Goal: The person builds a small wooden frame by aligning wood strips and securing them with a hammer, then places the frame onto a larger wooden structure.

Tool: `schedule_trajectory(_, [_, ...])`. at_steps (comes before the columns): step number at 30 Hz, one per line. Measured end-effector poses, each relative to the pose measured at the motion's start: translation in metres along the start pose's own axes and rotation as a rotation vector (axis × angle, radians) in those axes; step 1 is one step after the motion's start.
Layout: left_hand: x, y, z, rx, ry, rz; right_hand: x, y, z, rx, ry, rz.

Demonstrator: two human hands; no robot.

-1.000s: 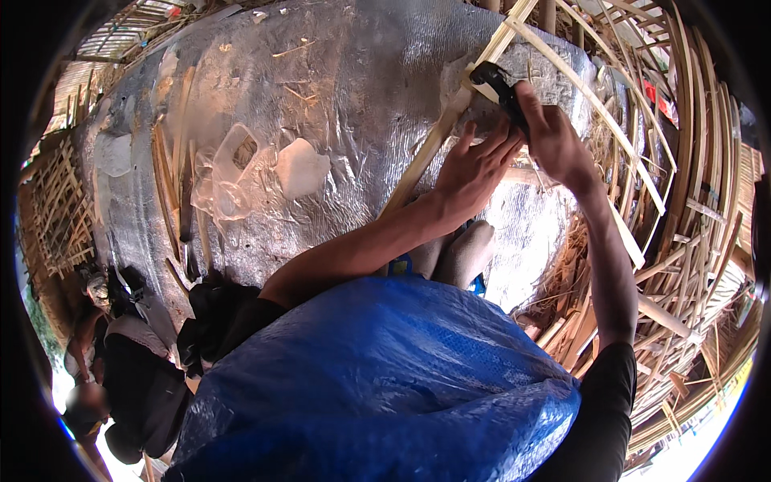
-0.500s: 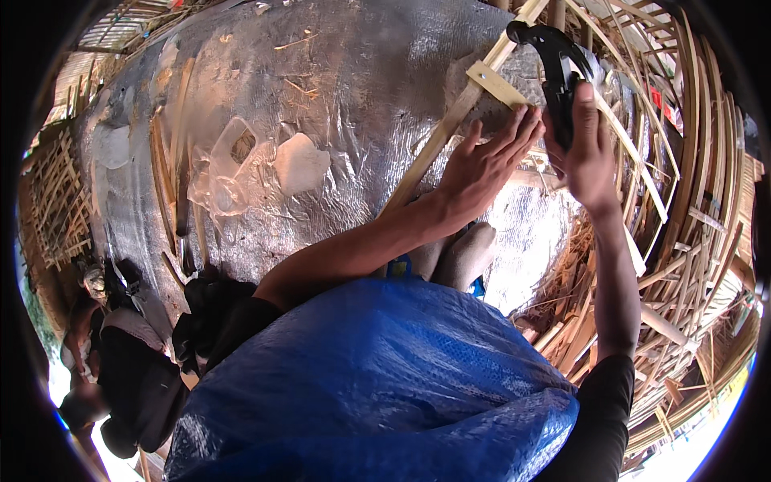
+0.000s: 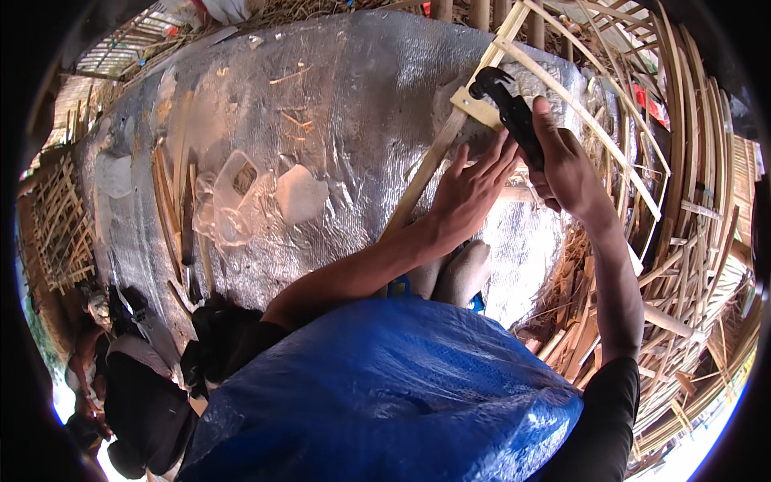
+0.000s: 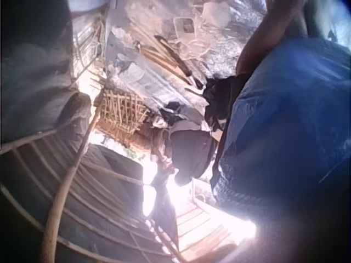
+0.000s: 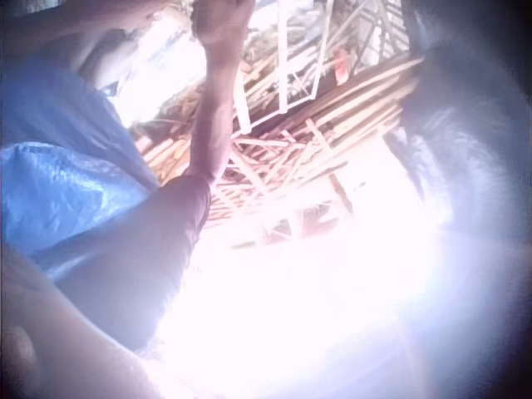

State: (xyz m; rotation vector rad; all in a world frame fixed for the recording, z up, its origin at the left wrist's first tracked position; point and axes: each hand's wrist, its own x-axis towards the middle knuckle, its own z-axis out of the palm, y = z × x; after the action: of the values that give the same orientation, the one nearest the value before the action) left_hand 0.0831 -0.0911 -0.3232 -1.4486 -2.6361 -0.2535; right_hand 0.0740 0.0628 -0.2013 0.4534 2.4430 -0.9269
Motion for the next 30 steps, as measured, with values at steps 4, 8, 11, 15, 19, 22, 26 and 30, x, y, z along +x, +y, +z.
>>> schedule_trajectory(4, [0.002,-0.025,-0.037,-0.377,-0.085,-0.151,-0.018,-0.012,-0.040,0.426,0.154,0.149])
schedule_trajectory(8, [0.012,-0.043,-0.060,-0.294,-0.004,-0.493,-0.034,0.052,-0.090,0.205,0.177,0.131])
schedule_trajectory(11, [-0.007,-0.070,-0.041,-0.470,-0.055,-0.524,-0.065,0.100,-0.101,-0.068,0.322,0.425])
schedule_trajectory(15, [-0.010,-0.068,-0.036,-0.763,-0.197,-0.530,-0.132,0.235,-0.088,-0.026,0.566,0.670])
schedule_trajectory(19, [-0.015,-0.055,-0.028,-0.922,-0.101,-0.573,-0.182,0.300,-0.056,-0.030,0.794,0.821])
schedule_trajectory(22, [-0.015,-0.051,-0.025,-0.889,-0.029,-0.554,-0.215,0.337,-0.041,0.077,0.829,0.843])
schedule_trajectory(26, [-0.023,-0.060,-0.021,-0.892,0.036,-0.575,-0.194,0.324,-0.044,0.269,0.733,0.834])
schedule_trajectory(30, [-0.022,-0.058,-0.019,-0.839,0.097,-0.482,-0.208,0.362,-0.036,0.417,0.677,0.779])
